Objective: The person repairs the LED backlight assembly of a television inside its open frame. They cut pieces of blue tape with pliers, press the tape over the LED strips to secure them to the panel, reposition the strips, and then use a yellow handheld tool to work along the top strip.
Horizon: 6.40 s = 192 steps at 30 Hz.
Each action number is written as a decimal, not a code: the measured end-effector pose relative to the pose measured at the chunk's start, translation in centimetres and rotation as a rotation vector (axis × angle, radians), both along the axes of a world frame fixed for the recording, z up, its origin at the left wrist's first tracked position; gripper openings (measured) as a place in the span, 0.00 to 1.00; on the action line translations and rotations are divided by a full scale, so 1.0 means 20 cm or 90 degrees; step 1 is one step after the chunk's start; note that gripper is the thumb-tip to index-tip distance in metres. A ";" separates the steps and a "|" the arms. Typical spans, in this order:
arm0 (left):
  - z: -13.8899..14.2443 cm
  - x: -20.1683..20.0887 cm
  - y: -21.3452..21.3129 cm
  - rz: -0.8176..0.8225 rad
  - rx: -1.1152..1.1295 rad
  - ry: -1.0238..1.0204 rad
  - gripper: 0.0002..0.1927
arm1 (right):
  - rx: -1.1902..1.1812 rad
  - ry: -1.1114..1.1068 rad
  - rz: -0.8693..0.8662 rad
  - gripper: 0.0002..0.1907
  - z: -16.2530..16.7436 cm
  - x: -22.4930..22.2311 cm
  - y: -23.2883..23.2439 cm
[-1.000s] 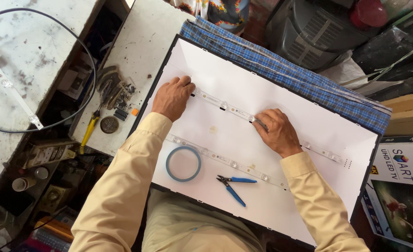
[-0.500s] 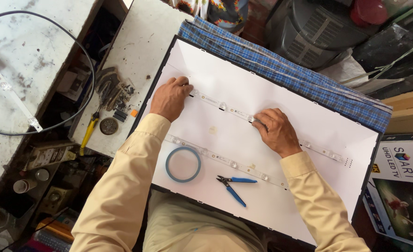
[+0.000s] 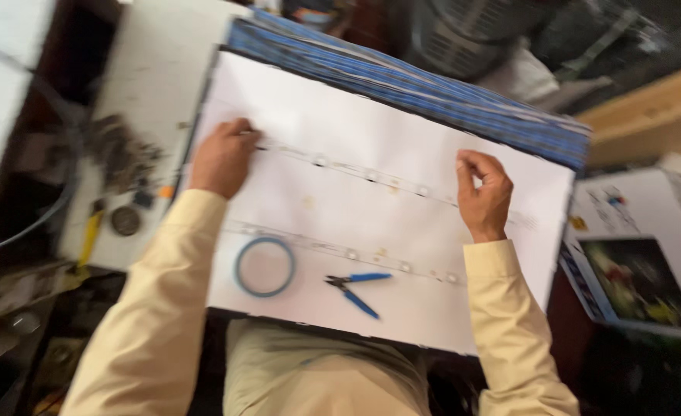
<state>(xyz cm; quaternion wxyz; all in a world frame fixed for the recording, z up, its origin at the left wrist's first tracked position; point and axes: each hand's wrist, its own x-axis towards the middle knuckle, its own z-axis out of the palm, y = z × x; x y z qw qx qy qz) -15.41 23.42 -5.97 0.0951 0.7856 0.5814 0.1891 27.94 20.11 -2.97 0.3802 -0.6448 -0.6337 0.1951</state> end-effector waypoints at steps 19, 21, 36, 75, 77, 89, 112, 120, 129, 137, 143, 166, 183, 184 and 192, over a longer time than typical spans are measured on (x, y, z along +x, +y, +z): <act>-0.04 -0.12 -0.07 0.024 0.023 0.075 0.09 | -0.068 -0.282 -0.024 0.14 -0.01 0.52 -0.46; -0.02 -0.11 -0.06 0.027 0.037 0.067 0.08 | -0.082 -0.275 -0.025 0.14 -0.04 0.52 -0.45; 0.07 0.02 -0.01 0.008 0.012 0.028 0.11 | 0.030 -0.305 -0.051 0.14 -0.08 0.47 -0.43; 0.17 0.13 0.11 0.547 -0.230 -0.099 0.45 | -0.020 -0.257 0.287 0.17 -0.03 -1.03 0.08; 0.16 0.13 0.11 0.547 -0.231 -0.097 0.46 | -0.014 -0.249 0.291 0.18 -0.03 -1.03 0.07; 0.12 0.12 0.08 0.523 -0.156 -0.100 0.44 | -0.025 -0.313 0.271 0.16 0.02 -1.03 0.08; 0.16 0.02 0.11 0.420 -0.107 -0.099 0.46 | 0.008 -0.065 0.160 0.07 0.02 -0.48 -0.30; 0.15 0.03 -0.52 0.108 0.062 -0.179 0.16 | -0.129 -0.060 0.168 0.09 0.07 -0.27 -0.66; 0.14 0.31 -0.96 0.061 -0.092 -0.088 0.12 | -0.072 -0.017 0.252 0.05 0.12 -0.56 -0.58; 0.24 0.36 -1.01 0.171 -0.057 -0.389 0.09 | -0.134 0.147 0.297 0.10 0.21 -0.73 -0.55; 0.37 0.43 -1.04 0.179 -0.067 -0.559 0.09 | -0.209 0.345 0.320 0.18 0.25 -0.81 -0.56; 0.41 0.59 -1.05 0.147 0.108 -0.499 0.13 | -0.084 0.259 0.138 0.07 0.39 -0.83 -0.68; 0.17 0.64 -1.00 0.055 0.081 -0.596 0.19 | -0.312 0.377 0.196 0.10 -0.10 -0.62 -0.44; 0.15 0.64 -0.99 0.059 0.080 -0.608 0.19 | -0.315 0.372 0.180 0.12 -0.10 -0.61 -0.44; 0.19 0.61 -0.92 0.032 0.079 -0.578 0.17 | -0.311 0.327 0.060 0.09 -0.08 -0.65 -0.44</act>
